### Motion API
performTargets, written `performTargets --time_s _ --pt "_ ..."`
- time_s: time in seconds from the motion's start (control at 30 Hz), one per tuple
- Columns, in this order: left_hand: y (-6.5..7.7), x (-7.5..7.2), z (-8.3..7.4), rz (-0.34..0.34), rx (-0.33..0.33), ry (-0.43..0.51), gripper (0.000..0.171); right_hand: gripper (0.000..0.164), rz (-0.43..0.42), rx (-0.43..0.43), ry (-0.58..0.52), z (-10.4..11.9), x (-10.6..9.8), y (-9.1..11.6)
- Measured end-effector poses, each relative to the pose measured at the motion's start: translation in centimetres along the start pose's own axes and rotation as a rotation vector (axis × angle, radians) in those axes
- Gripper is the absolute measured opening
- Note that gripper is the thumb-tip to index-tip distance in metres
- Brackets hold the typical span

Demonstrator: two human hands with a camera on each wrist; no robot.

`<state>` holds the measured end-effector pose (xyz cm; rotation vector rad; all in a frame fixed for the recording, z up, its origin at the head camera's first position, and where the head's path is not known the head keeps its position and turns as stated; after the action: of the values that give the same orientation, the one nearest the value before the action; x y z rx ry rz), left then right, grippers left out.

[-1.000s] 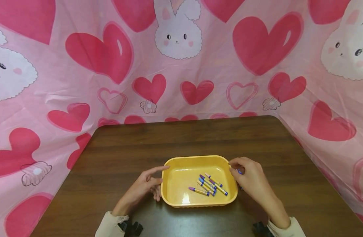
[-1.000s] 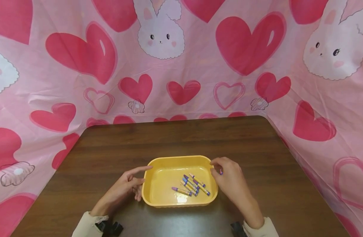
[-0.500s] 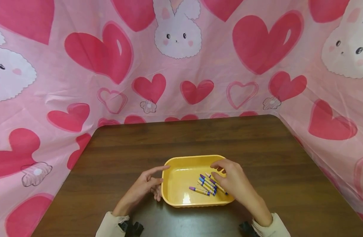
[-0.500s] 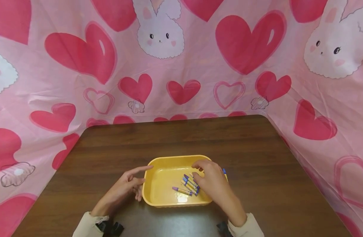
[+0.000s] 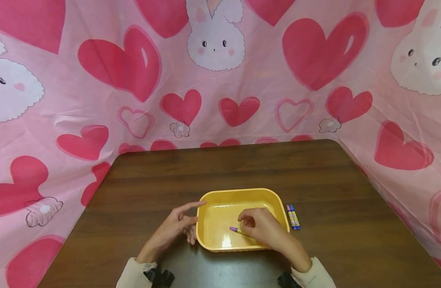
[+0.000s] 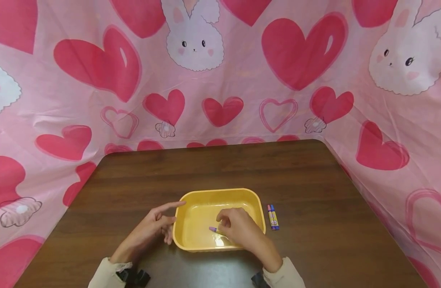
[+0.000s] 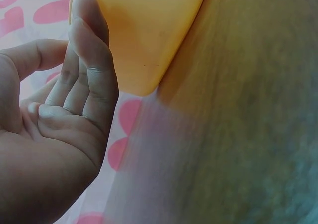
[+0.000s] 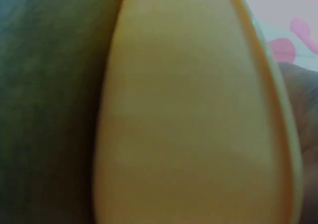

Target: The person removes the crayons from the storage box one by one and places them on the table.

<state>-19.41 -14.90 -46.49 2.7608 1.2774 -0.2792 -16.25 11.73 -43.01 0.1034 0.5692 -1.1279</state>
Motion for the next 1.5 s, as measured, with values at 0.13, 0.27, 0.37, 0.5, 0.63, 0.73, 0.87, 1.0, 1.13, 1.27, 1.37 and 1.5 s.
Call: performTargets --time_s 0.13,0.27,0.37,0.5,0.63,0.73,0.87,1.0,1.13,1.27,1.37,1.5 --pt "0.06 -0.02 -0.09 -0.004 0.031 0.001 0.05 0.014 0.073 0.059 -0.033 -0.64 0.67 0.11" --pt "0.11 -0.05 -0.06 0.003 0.044 -0.004 0.05 0.017 0.082 0.052 -0.019 -0.76 0.85 0.21" --pt "0.05 -0.07 0.06 0.006 0.031 -0.009 0.05 0.018 0.083 0.048 0.006 -0.73 0.9 0.32" --pt "-0.04 -0.08 0.15 0.006 0.022 -0.016 0.05 0.018 0.083 0.064 0.027 -0.67 0.95 0.42" --pt "0.03 -0.09 0.1 0.01 0.033 -0.02 0.049 0.017 0.088 0.092 0.043 -0.74 1.08 0.47" --pt "0.05 -0.09 0.04 0.01 0.03 -0.026 0.049 0.013 0.091 0.118 0.065 -0.75 1.1 0.5" --pt "0.0 -0.01 -0.04 0.011 0.028 -0.03 0.049 0.014 0.106 0.124 0.106 -0.57 1.08 0.58" --pt "-0.04 0.1 -0.1 0.021 0.026 -0.026 0.049 0.022 0.148 0.1 0.124 -0.31 1.16 0.73" --pt "-0.06 0.14 -0.19 0.031 0.035 -0.019 0.049 0.024 0.163 0.098 0.121 -0.16 1.19 0.88" --pt "-0.1 0.18 -0.19 0.033 0.039 -0.019 0.049 0.027 0.148 0.072 0.144 -0.05 1.15 0.83" --pt "-0.1 0.18 -0.19 0.033 0.04 -0.021 0.049 0.031 0.133 0.043 0.174 -0.06 1.1 0.73" --pt "-0.1 0.21 -0.2 0.032 0.038 -0.022 0.048 0.023 0.14 0.011 0.196 -0.09 1.17 0.75"
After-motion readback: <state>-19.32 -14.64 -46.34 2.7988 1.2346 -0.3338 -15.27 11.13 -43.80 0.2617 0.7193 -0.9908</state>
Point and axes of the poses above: each hand's wrist, its own y-axis away from the middle knuckle, its own x-axis out of the palm, z = x × y, the point moved 4 cm from there along -y, towards the middle knuckle, and after that the axes turned 15 degrees about -y, right-handed, at the moved point
